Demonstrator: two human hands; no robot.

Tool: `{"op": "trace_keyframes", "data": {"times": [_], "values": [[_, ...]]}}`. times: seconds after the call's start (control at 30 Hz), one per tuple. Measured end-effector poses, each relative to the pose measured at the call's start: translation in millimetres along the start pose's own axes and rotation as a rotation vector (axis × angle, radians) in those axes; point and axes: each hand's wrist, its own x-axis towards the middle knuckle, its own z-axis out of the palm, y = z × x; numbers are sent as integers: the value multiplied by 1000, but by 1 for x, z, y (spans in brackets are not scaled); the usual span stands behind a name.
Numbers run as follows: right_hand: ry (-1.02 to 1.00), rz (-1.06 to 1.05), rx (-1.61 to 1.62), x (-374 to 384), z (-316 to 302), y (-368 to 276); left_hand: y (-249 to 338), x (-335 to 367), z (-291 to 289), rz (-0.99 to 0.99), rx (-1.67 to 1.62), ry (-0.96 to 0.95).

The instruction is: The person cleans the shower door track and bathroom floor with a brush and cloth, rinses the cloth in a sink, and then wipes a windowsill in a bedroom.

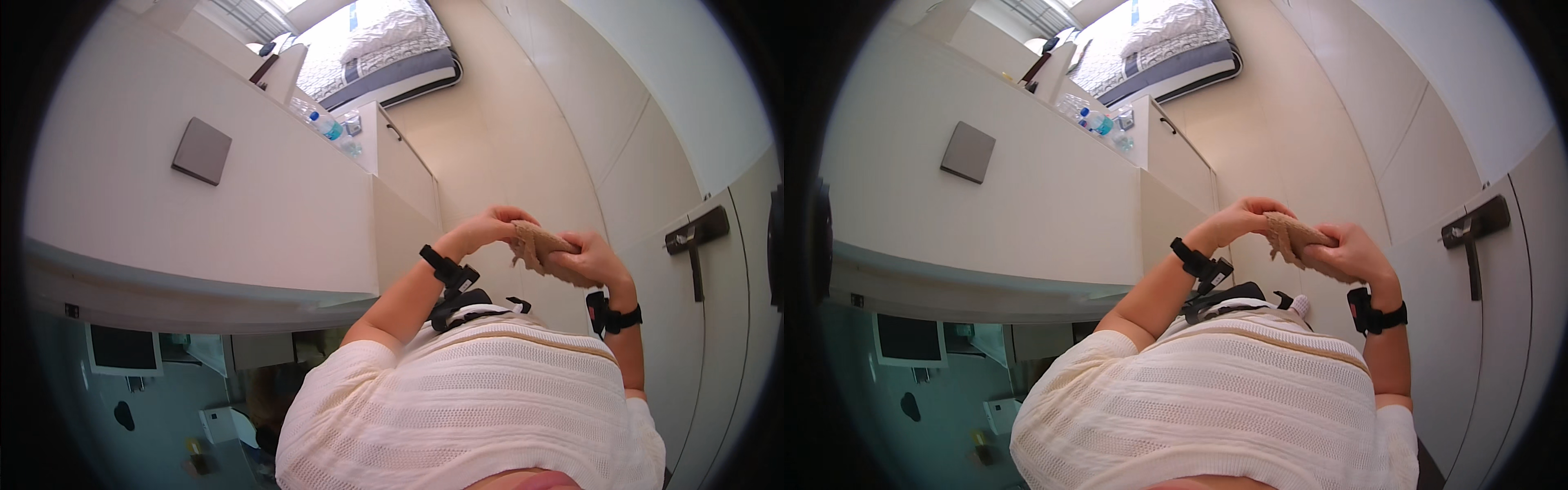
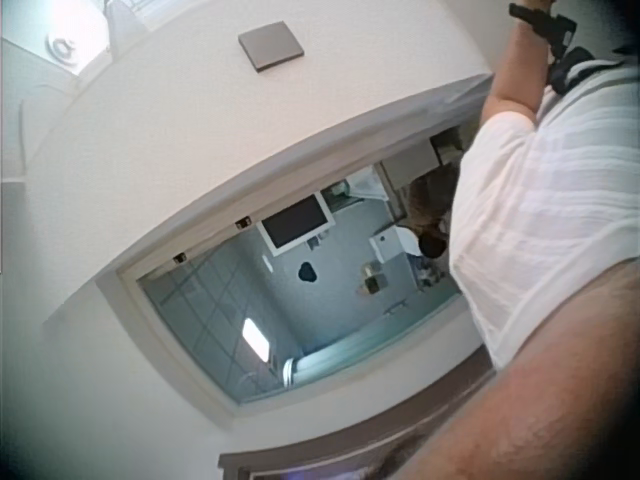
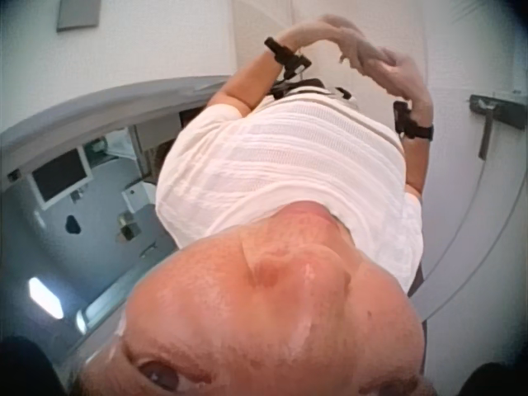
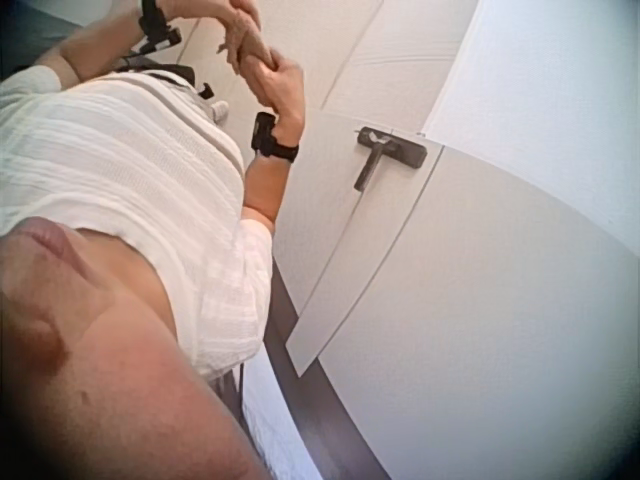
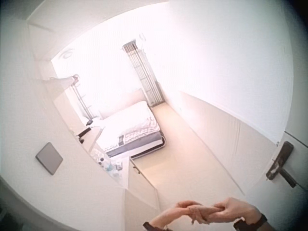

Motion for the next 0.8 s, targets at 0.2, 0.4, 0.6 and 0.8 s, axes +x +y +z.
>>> {"op": "trace_keyframes", "data": {"times": [0.2, 0.4, 0.6, 0.8], "values": [[160, -101, 101, 13, -15, 24, -13, 32, -11, -31, 32, 173], [414, -1, 664, 48, -42, 46, -4, 58, -28, -77, 3, 173], [602, -6, 626, 127, -59, 23, 0, 114, -44, -54, -195, 74], [221, -136, 330, 217, -61, -28, -7, 175, -133, 36, -567, -202]]}}
